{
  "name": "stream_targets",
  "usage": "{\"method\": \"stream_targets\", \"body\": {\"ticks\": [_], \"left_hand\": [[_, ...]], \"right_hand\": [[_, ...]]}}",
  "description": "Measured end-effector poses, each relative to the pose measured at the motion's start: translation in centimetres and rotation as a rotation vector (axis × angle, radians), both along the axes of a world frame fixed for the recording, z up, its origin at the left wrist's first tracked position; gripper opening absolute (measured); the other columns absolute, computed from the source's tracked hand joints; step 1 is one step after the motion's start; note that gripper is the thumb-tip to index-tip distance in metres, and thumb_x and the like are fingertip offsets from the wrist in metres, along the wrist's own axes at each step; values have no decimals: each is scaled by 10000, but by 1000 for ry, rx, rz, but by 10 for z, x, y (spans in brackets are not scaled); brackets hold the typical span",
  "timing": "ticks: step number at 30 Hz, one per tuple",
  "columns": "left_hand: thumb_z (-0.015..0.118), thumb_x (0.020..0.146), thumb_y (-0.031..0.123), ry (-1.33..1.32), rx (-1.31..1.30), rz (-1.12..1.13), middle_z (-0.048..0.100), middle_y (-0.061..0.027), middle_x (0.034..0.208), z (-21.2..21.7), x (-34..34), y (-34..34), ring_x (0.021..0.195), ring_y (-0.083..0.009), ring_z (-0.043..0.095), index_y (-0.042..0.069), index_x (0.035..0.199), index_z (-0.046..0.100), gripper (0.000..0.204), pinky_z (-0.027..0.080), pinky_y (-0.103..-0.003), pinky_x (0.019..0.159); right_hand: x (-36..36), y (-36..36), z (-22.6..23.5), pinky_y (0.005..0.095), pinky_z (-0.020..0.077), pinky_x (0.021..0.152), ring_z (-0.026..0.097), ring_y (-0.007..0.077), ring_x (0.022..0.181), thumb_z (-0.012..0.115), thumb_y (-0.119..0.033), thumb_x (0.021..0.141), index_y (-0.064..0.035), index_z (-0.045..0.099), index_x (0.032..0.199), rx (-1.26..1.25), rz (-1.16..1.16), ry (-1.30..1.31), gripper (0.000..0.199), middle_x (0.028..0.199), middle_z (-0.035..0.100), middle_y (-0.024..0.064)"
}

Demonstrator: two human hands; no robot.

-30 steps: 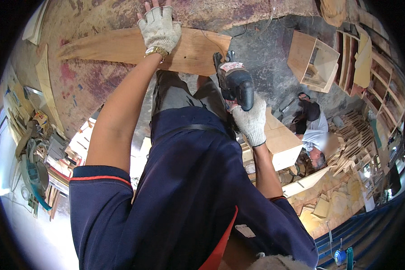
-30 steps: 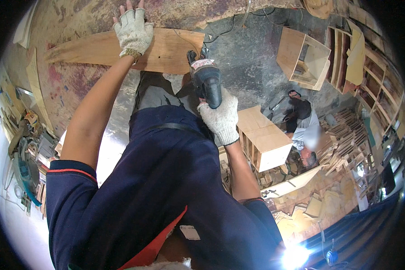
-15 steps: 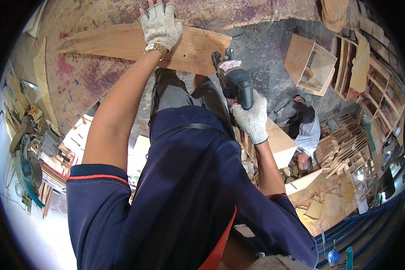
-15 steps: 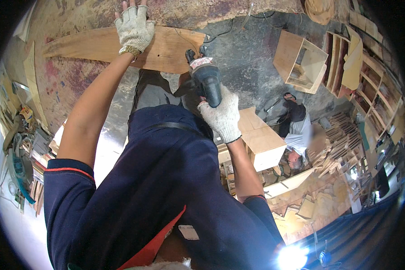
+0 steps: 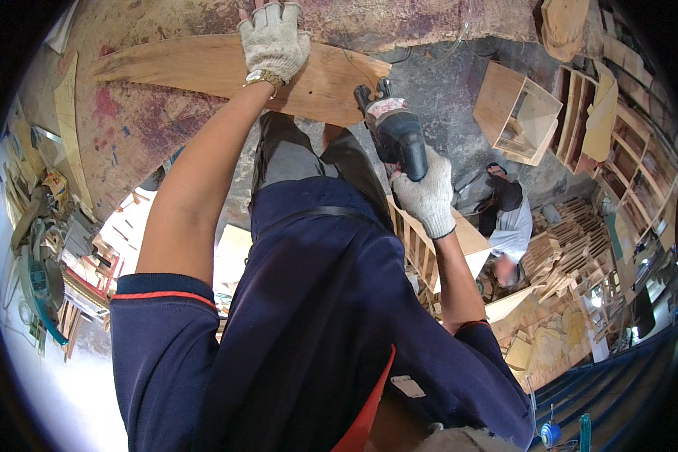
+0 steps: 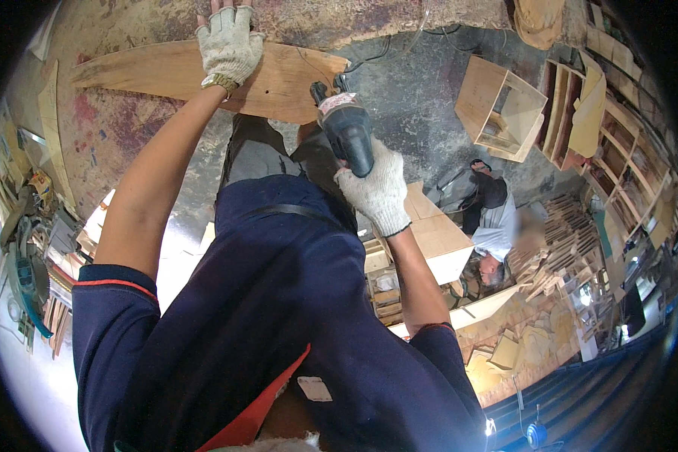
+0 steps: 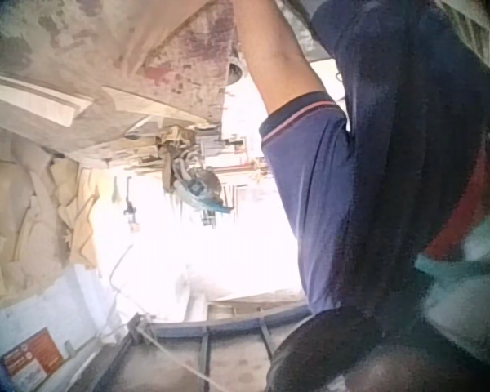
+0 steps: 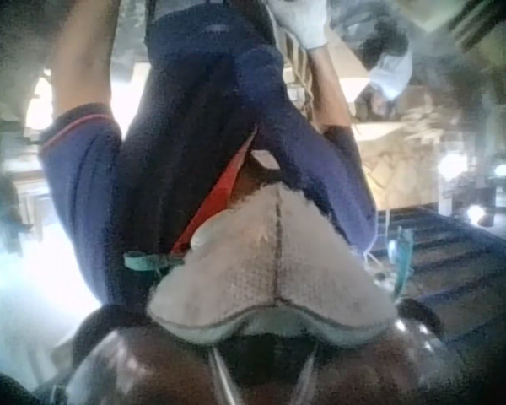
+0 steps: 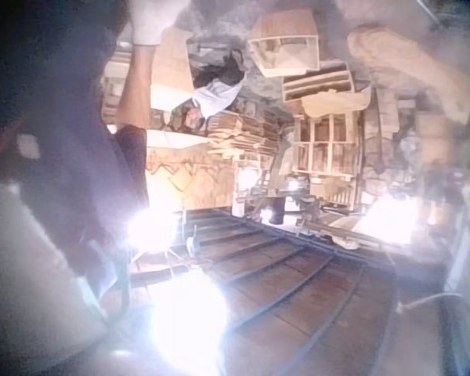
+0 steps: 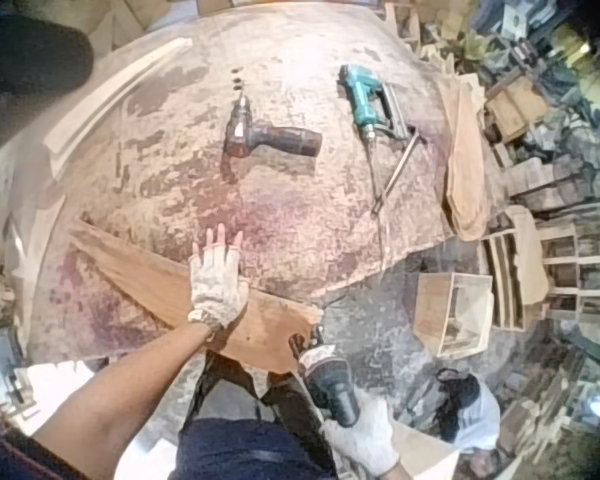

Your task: The person uses a jigsaw to cut a curved wooden piece, then hammers nails into it to join it with another wooden piece on a workbench. The person handles the wood and tools directly, aligning and fastening the parts together.

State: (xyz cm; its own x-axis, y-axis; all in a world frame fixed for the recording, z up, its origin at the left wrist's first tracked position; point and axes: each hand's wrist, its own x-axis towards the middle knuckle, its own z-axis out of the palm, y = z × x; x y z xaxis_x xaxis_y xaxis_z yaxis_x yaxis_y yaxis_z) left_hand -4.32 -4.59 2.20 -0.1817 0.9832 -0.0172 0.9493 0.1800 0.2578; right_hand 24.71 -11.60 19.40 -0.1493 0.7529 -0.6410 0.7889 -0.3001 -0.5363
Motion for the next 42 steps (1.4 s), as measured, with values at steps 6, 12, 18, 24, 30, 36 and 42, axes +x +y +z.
{"method": "stream_targets", "body": {"ticks": [6,12,18,24,30,36,42], "left_hand": [[658,796,255,5,18,-2,289,-260,1663,-1,0,0,1557,-431,243,84,1601,358,876,129,-585,1277],[665,791,263,12,6,-3,297,-267,1656,0,0,1,1555,-428,248,76,1594,365,878,128,-584,1278],[674,778,253,4,-8,0,309,-263,1651,2,1,1,1554,-425,248,77,1592,370,886,128,-583,1279],[679,774,239,-16,0,-7,298,-253,1661,3,0,0,1557,-426,241,83,1596,364,894,121,-586,1280],[683,779,246,-20,-16,-3,278,-247,1672,4,1,1,1560,-426,231,90,1600,360,896,114,-589,1281],[682,785,252,-21,-27,-9,273,-247,1674,4,0,1,1561,-427,229,93,1604,355,896,116,-588,1280],[663,790,244,-37,-17,-11,273,-252,1673,4,-1,1,1560,-433,230,90,1604,355,884,122,-591,1277]], "right_hand": [[2,5,-1,436,569,728,735,388,763,745,-148,717,-4,696,1004,2,52,-6,325,806,713,217],[3,11,-2,443,569,745,730,401,789,737,-154,722,-3,690,1016,-6,79,15,334,842,720,227],[3,15,-3,448,567,740,725,416,802,729,-165,731,-12,692,999,48,132,0,310,839,717,231],[3,18,-2,455,564,738,719,425,797,733,-176,731,-17,689,984,41,138,17,302,831,712,228],[5,21,-6,459,563,744,716,430,795,734,-192,732,-10,684,988,21,151,20,318,833,708,233],[6,22,-10,467,561,754,710,443,801,730,-193,733,-3,680,983,33,172,16,318,843,711,241],[2,29,-4,462,562,742,714,446,800,724,-174,732,17,677,991,35,194,15,325,804,702,245]]}}
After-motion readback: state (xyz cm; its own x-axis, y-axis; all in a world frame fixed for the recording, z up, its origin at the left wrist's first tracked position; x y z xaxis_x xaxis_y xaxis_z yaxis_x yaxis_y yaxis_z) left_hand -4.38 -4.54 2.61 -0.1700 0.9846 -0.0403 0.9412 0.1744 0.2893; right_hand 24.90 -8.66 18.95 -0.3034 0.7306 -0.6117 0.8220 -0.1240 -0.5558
